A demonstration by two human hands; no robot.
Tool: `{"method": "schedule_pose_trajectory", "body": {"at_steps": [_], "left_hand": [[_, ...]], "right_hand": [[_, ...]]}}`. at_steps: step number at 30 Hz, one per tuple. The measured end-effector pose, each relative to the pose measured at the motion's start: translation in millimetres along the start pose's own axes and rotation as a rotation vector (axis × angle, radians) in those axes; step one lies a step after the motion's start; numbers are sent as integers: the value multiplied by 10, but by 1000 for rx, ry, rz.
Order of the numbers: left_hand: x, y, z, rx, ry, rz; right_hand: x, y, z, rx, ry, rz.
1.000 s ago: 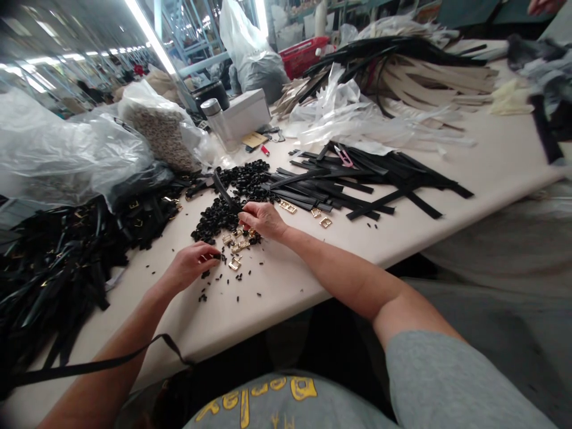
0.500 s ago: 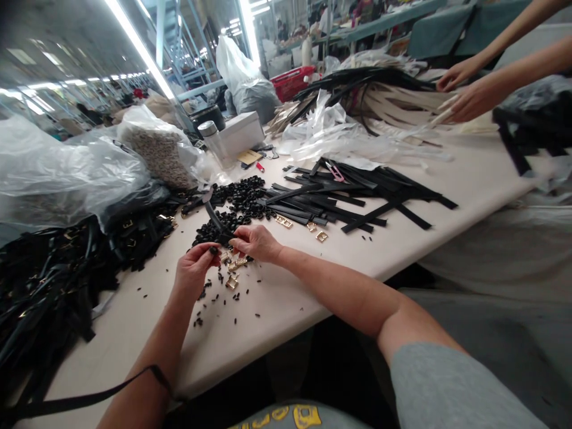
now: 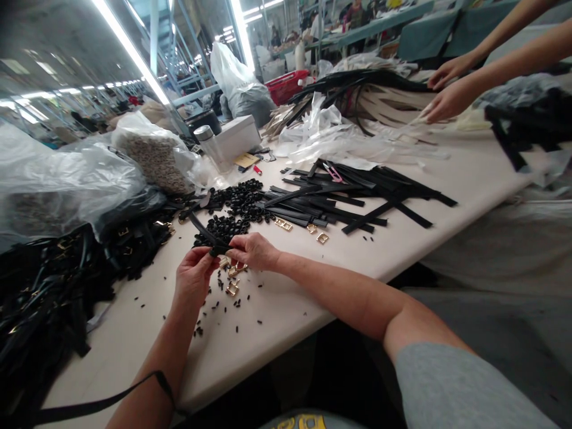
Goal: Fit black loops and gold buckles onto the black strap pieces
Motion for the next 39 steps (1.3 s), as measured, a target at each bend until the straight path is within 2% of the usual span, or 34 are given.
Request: {"method": "schedule_pose_trajectory", "body": {"at_steps": [8,15,22,27,32,36,39], "left_hand": [[3,71,-32,-20,94,-75],[-3,38,-5,-125,105,-143],[-73,-4,4,-151,148,-59],[-147,-29,26,-137,236,-22],[-110,-44,21,-89,164,-25],[-108,-36,11,-65,125,-10],[-131,-43,14,-57,111,12]], "right_hand": [[-61,60,25,-37,-17,239],[-134,146,29,63,6,475],[-114,110,26,50,14,398],[-148,85,39,24,42,454],[-139,96,31,61,30,517],[-88,106,19,142,-6,449],[-64,84,11,145,-6,386]]}}
Point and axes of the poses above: each hand's wrist, its own z-axis away from the middle knuckle, its own y-axis out of the back of the hand, x = y × z, the point moved 5 cm from there along -z, towards the middle knuckle, and after that the axes turned 13 degrees about z, right-handed, at the moved point
